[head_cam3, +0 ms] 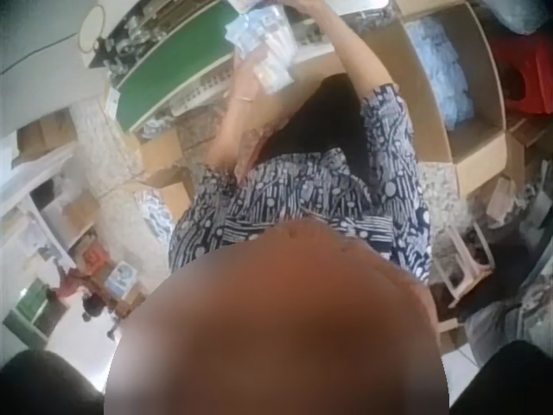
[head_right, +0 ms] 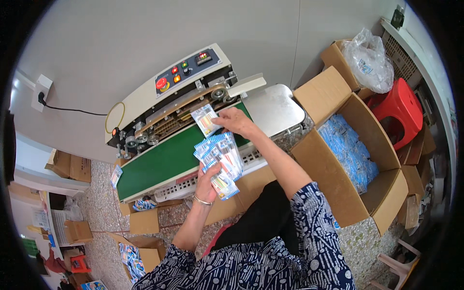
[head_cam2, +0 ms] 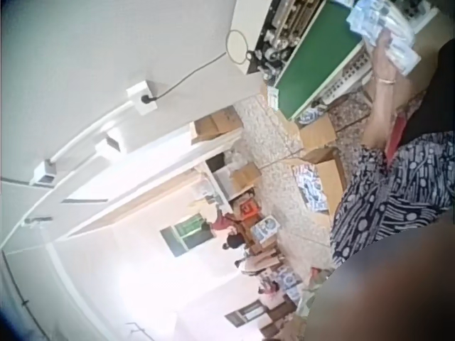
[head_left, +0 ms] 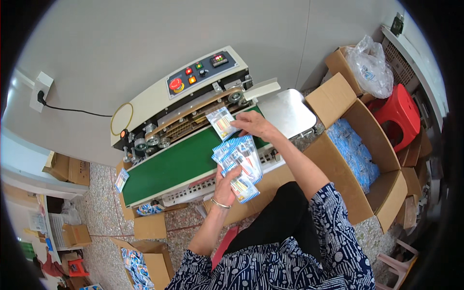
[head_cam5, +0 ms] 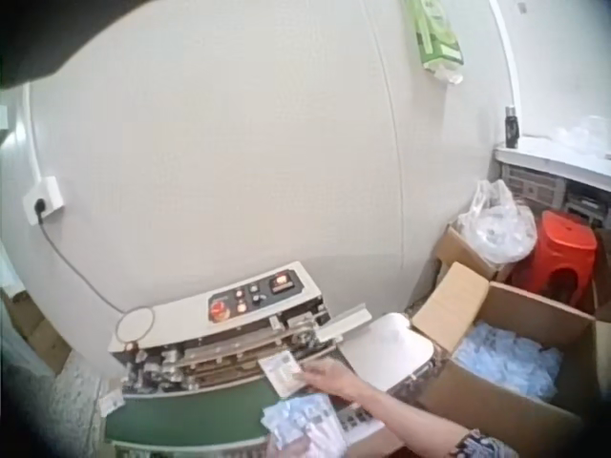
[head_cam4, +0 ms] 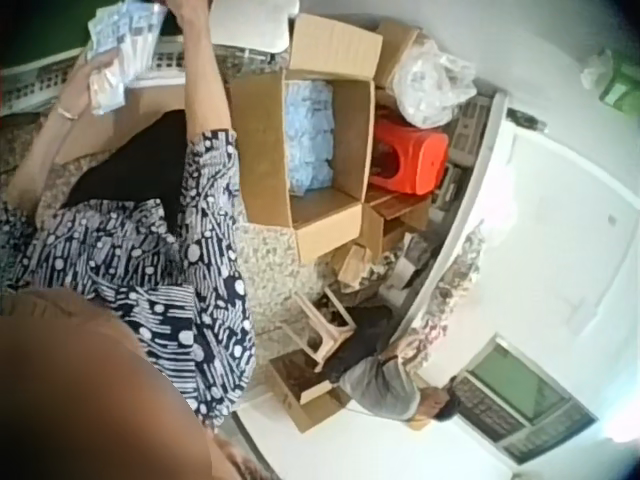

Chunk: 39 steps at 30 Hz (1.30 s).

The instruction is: Operating a heat sealing machine to seal small product bags and placing them into a box.

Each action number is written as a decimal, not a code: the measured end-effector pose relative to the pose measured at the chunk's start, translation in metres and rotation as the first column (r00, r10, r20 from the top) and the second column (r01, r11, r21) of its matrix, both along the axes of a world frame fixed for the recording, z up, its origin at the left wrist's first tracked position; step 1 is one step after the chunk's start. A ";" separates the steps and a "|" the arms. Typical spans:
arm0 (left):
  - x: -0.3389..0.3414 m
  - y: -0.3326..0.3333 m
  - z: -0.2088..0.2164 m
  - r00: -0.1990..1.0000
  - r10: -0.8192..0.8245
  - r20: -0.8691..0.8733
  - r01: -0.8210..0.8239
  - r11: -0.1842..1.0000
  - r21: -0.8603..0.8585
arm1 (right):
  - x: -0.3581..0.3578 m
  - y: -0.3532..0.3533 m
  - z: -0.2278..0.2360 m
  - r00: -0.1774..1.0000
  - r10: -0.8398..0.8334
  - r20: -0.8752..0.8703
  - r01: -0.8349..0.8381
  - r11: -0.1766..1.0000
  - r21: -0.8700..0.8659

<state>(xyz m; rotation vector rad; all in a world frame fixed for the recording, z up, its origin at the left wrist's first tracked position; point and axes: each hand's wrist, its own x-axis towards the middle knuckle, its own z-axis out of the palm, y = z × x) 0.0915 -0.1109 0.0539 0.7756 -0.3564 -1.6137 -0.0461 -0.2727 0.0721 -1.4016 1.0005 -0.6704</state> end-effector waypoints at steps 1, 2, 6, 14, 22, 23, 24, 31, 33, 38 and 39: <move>0.005 -0.001 0.001 1.000 -0.008 0.002 0.008 1.000 0.005 | -0.006 0.010 0.008 1.000 -0.007 -0.031 0.007 1.000 -0.017; 0.007 -0.003 0.002 1.000 -0.002 0.002 0.002 1.000 0.012 | -0.015 0.020 0.021 0.998 -0.017 -0.062 0.014 0.999 -0.039; 0.007 -0.012 0.005 1.000 0.026 -0.009 -0.026 0.999 -0.041 | -0.046 0.061 0.033 0.995 -0.047 -0.087 0.043 0.998 -0.042; -0.008 -0.017 0.013 1.000 -0.007 -0.026 0.004 0.994 -0.107 | -0.055 0.085 0.033 0.976 -0.091 0.198 0.075 0.994 0.084; -0.010 -0.032 0.025 0.999 0.021 -0.025 -0.024 0.992 -0.124 | -0.050 0.108 0.040 0.921 -0.373 0.109 0.378 0.794 -0.476; -0.010 -0.034 0.024 0.999 0.038 -0.015 -0.039 0.990 -0.135 | -0.046 0.122 0.047 0.933 -0.360 -0.003 0.282 0.737 -0.614; -0.009 -0.036 0.024 0.998 0.055 -0.005 -0.055 0.988 -0.146 | -0.042 0.134 0.052 0.927 -0.358 -0.115 0.166 0.664 -0.729; -0.023 -0.037 0.031 0.988 0.134 0.080 -0.114 0.971 -0.212 | -0.023 0.157 0.057 0.797 -0.446 -0.408 0.027 0.700 -0.714; -0.025 -0.036 0.032 0.983 0.154 0.097 -0.129 0.965 -0.228 | -0.020 0.154 0.055 0.790 -0.467 -0.396 0.049 0.694 -0.719; -0.026 -0.040 0.025 0.978 0.176 0.112 -0.151 0.967 -0.204 | -0.015 0.145 0.048 0.804 -0.378 -0.460 0.016 0.786 -0.618; -0.027 -0.041 0.022 0.978 0.177 0.110 -0.152 0.966 -0.207 | -0.014 0.144 0.047 0.798 -0.384 -0.464 -0.008 0.763 -0.646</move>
